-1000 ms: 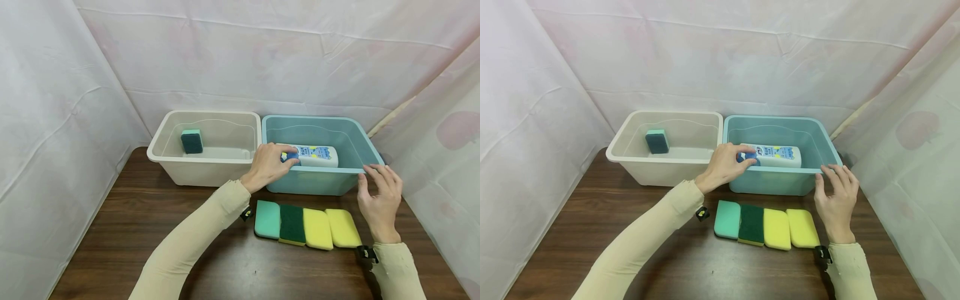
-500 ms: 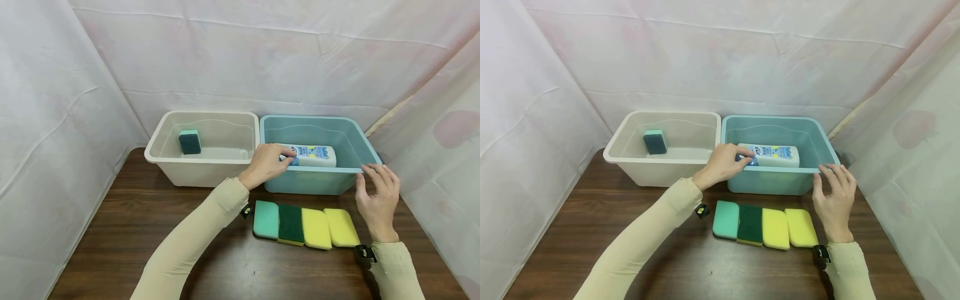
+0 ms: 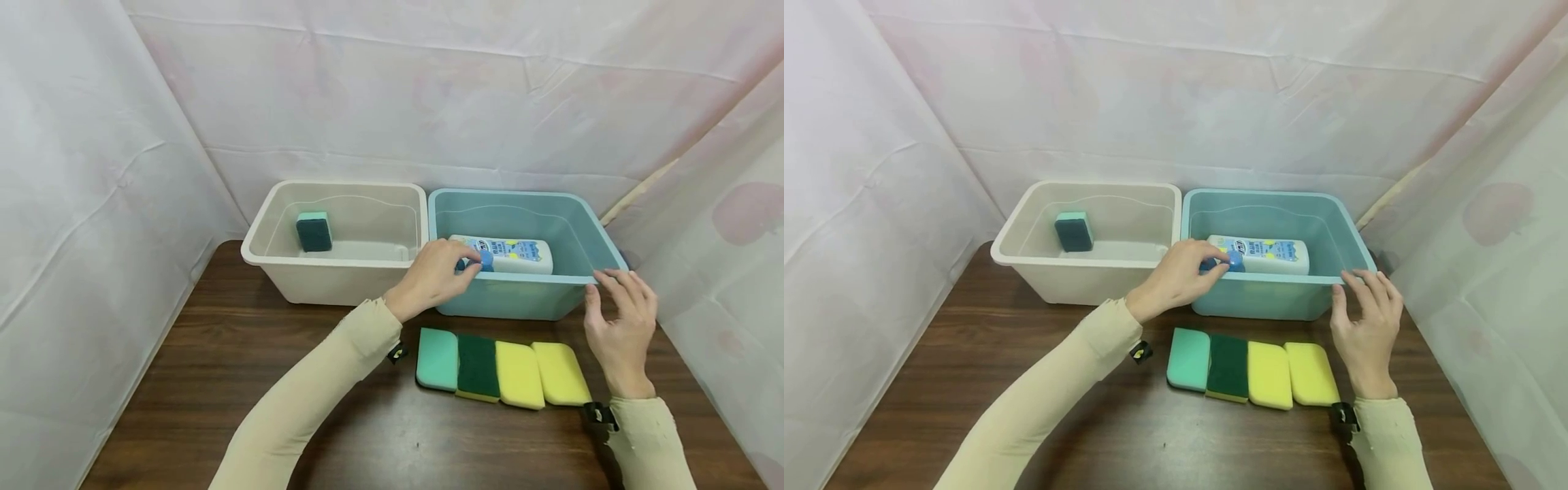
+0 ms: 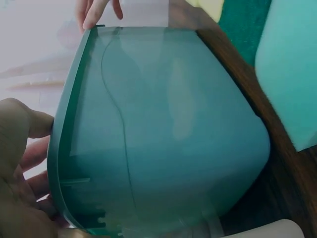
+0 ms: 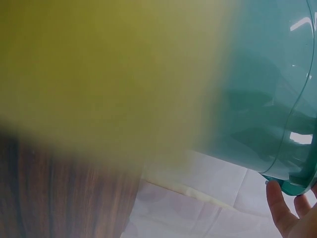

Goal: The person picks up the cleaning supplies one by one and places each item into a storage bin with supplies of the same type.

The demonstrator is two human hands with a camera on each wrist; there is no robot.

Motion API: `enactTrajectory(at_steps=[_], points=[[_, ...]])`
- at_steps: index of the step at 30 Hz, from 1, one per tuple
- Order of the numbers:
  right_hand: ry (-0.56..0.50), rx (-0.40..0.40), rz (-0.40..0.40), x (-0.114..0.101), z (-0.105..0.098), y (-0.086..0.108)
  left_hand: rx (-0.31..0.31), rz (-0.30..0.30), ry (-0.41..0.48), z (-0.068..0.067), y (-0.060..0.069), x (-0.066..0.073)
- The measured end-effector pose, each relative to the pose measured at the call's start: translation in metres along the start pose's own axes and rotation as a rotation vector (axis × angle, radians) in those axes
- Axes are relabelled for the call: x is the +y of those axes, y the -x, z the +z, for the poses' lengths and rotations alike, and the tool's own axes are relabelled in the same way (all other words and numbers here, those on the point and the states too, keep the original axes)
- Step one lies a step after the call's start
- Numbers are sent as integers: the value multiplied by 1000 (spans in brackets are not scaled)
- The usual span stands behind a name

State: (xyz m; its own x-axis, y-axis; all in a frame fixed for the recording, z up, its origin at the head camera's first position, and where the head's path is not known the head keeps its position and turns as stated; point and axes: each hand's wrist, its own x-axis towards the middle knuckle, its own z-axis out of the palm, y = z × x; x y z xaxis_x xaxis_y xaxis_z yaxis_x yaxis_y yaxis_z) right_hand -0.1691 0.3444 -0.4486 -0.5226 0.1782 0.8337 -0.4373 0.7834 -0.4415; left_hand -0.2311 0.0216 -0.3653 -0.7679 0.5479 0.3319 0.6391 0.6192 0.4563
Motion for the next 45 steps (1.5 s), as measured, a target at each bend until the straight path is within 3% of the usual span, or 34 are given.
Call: enactTrajectory(at_steps=[9,16,27,37,45], points=[[7,-19,-6,1,1,3,89,24,68,3,23,-7],[-1,-18,-3,3,4,2,197,73,65,3,37,-15],[-11,-12,-6,1,4,1,312,112,91,-3,64,-22],[-8,-11,-4,3,5,1,371,131,64,-8,86,-23],[-12,-7,2,4,4,1,360,95,69,-8,100,-29]])
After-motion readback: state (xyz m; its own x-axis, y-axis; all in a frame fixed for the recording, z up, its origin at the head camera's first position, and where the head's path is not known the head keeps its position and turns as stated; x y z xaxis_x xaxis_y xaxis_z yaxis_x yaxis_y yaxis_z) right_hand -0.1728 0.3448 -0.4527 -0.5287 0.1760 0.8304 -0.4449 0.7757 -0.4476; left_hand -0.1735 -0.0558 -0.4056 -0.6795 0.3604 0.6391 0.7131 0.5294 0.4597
